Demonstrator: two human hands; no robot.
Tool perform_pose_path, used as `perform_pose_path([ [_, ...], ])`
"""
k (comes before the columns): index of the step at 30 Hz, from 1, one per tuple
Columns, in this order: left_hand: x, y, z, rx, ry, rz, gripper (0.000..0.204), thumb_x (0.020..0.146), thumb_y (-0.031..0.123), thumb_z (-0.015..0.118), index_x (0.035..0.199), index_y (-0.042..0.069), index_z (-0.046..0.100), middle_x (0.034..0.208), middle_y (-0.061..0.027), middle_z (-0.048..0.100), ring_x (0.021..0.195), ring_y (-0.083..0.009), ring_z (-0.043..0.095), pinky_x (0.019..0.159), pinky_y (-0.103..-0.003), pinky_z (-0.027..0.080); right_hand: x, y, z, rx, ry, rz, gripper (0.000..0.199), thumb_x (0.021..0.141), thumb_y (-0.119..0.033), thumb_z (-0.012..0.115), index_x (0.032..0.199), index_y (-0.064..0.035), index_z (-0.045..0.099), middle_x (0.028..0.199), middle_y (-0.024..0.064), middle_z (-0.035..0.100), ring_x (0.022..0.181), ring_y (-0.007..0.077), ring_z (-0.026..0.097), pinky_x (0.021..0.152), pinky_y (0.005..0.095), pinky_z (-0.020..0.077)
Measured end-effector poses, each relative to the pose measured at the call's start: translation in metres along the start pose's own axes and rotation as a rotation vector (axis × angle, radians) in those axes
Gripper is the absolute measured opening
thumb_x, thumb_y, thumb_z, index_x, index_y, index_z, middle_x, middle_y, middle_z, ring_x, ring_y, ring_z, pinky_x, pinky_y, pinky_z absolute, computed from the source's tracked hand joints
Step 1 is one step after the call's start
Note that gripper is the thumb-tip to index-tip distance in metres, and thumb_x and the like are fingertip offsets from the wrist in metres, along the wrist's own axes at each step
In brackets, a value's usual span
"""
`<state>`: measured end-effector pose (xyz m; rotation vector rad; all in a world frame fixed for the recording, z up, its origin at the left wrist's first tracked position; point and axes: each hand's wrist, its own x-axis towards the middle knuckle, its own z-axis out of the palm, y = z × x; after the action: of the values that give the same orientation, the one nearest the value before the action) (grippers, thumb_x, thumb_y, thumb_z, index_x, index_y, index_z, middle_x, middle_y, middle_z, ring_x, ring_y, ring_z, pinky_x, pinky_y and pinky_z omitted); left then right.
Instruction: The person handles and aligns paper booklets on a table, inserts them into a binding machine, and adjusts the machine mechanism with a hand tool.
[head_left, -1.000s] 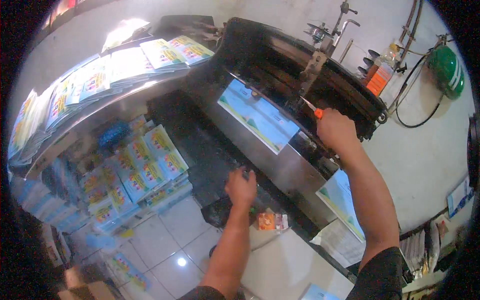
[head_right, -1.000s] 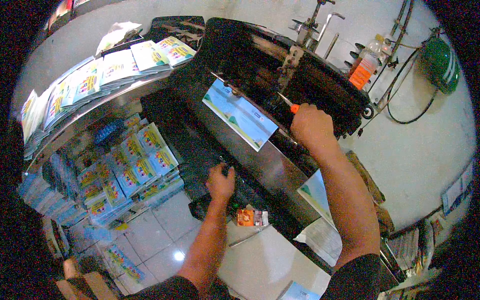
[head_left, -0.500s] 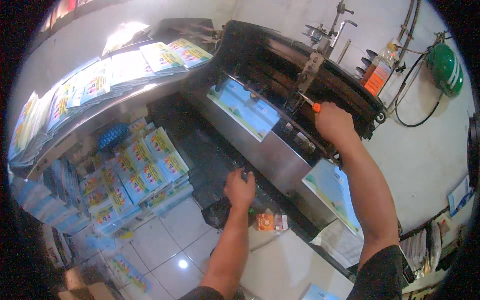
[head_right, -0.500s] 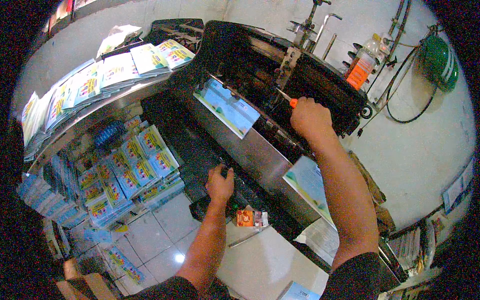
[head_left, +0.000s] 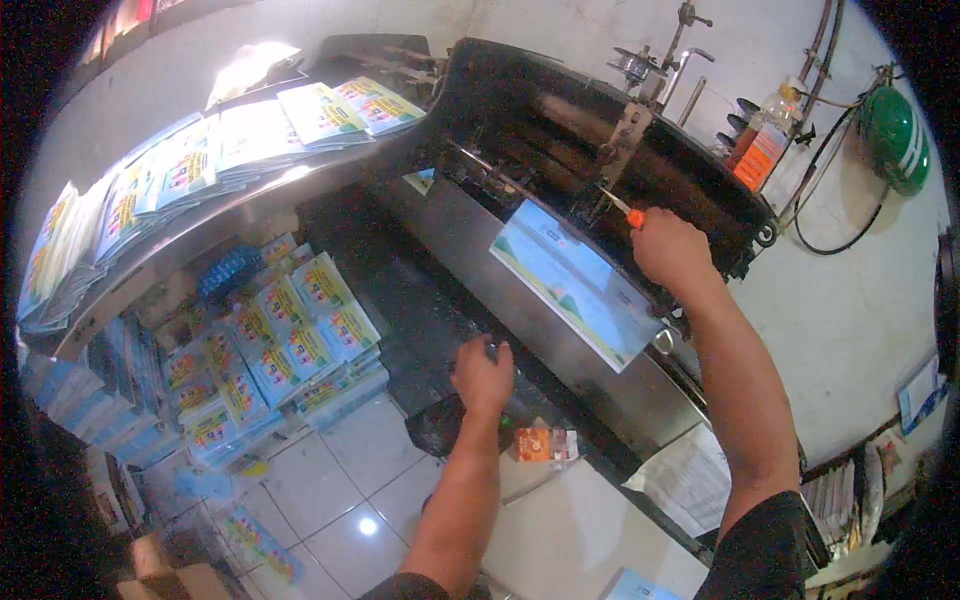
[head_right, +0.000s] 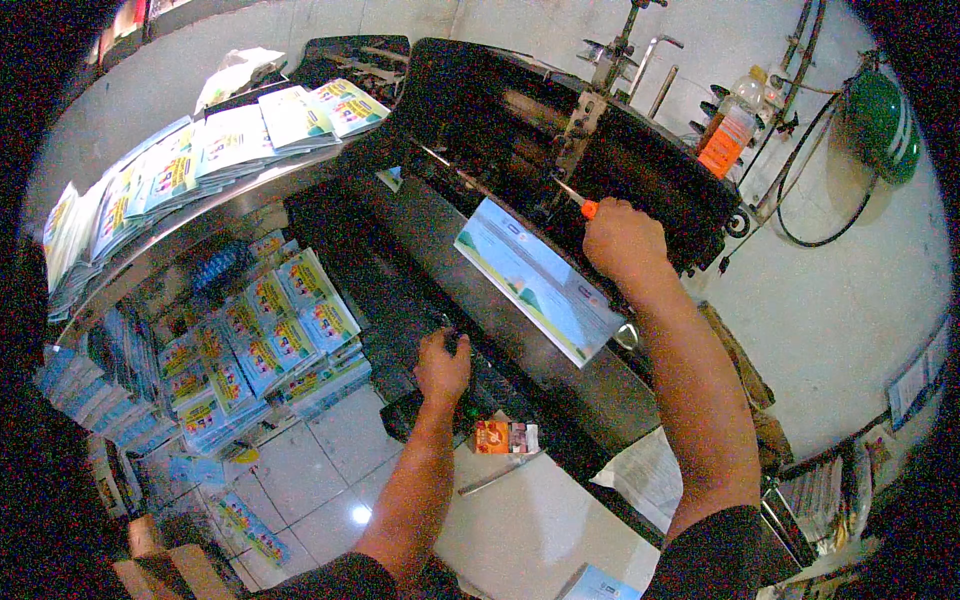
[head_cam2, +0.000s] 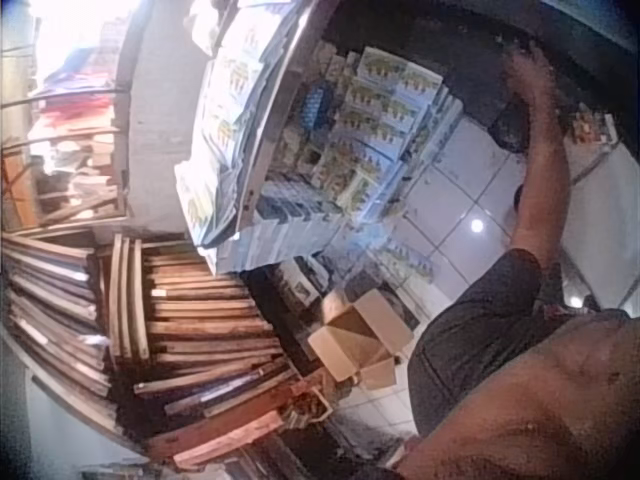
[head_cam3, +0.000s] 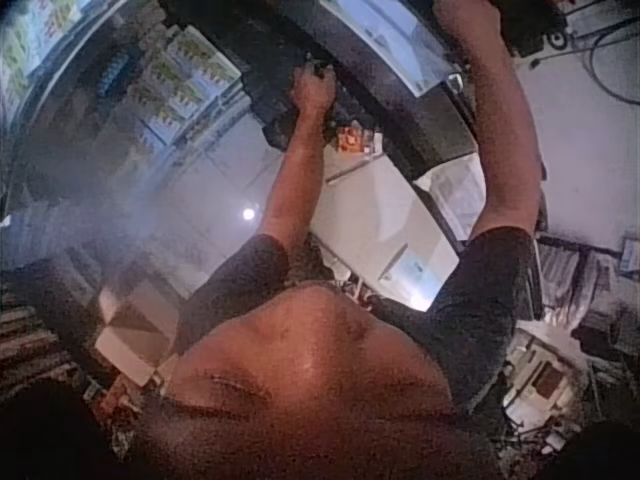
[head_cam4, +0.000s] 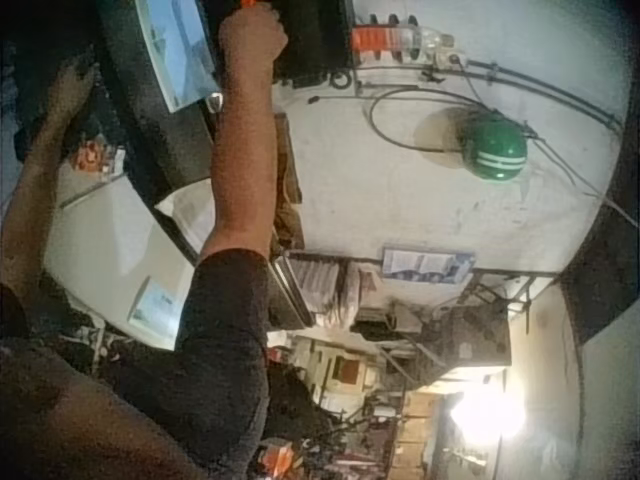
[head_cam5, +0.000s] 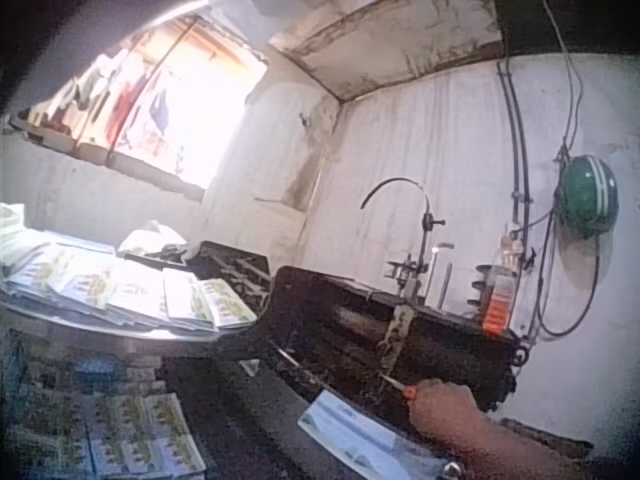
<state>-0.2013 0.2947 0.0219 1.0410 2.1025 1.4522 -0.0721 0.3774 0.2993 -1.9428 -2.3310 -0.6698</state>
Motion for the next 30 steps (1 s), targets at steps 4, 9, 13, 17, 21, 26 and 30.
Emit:
perform_pose_path([
  [4,0.0,-0.001,0.0,-0.015,-0.005,0.005,0.038,0.084,0.033,0.06,0.112,0.008,0.063,0.116,-0.0141,0.058,0.109,-0.0332,0.055,0.092,-0.046,0.042,0.0,0.001,-0.001,0.0,-0.025,-0.013,0.034,0.09,-0.03,0.052,0.105,0.0,0.058,0.11,0.0194,0.062,0.098,0.0372,0.063,0.085,0.0465,0.05],
  [9,-0.001,0.0,0.0,-0.012,0.005,0.005,0.038,0.084,0.034,0.06,0.112,0.008,0.063,0.115,-0.0141,0.058,0.109,-0.0331,0.056,0.092,-0.046,0.042,0.003,0.001,0.0,-0.004,-0.006,-0.034,0.035,0.09,-0.03,0.053,0.106,-0.0002,0.058,0.11,0.0193,0.062,0.098,0.0368,0.063,0.085,0.0462,0.0502],
  [13,-0.001,0.0,-0.001,0.003,0.005,0.006,0.038,0.084,0.034,0.06,0.112,0.007,0.062,0.115,-0.0144,0.058,0.109,-0.0334,0.055,0.092,-0.047,0.042,0.003,0.005,0.008,-0.019,0.112,-0.092,0.031,0.087,-0.024,0.049,0.101,0.0008,0.06,0.101,0.0211,0.065,0.089,0.0364,0.067,0.078,0.0479,0.0533],
  [17,0.0,-0.004,0.001,-0.005,0.011,0.015,0.039,0.084,0.034,0.06,0.111,0.007,0.062,0.115,-0.0148,0.058,0.108,-0.0338,0.056,0.092,-0.047,0.042,0.006,0.002,0.01,-0.014,0.094,-0.084,0.03,0.086,-0.023,0.049,0.102,0.0009,0.06,0.102,0.0212,0.065,0.09,0.0359,0.067,0.077,0.048,0.0535],
  [21,0.001,-0.003,0.002,-0.005,-0.026,0.006,0.04,0.084,0.035,0.06,0.112,0.006,0.062,0.116,-0.0154,0.058,0.109,-0.0338,0.056,0.091,-0.047,0.043,0.006,-0.001,0.011,-0.022,0.153,-0.084,0.031,0.085,-0.02,0.048,0.103,0.0015,0.06,0.103,0.0214,0.065,0.091,0.0361,0.067,0.078,0.0472,0.0535],
  [26,0.003,-0.008,0.002,-0.004,-0.02,0.0,0.041,0.084,0.036,0.06,0.113,0.006,0.062,0.117,-0.0157,0.057,0.109,-0.0336,0.056,0.092,-0.046,0.043,-0.014,-0.014,0.002,0.004,-0.03,-0.072,0.031,0.085,-0.02,0.048,0.101,0.0019,0.062,0.103,0.0224,0.066,0.092,0.0364,0.066,0.08,0.0464,0.0533],
  [30,0.0,0.001,-0.001,-0.003,-0.033,-0.012,0.041,0.084,0.035,0.06,0.113,0.006,0.062,0.118,-0.015,0.058,0.11,-0.0326,0.055,0.092,-0.046,0.043,-0.011,-0.015,0.001,0.008,-0.113,-0.032,0.031,0.084,-0.021,0.049,0.101,-0.0001,0.065,0.102,0.0225,0.067,0.094,0.036,0.066,0.08,0.0464,0.0531],
])
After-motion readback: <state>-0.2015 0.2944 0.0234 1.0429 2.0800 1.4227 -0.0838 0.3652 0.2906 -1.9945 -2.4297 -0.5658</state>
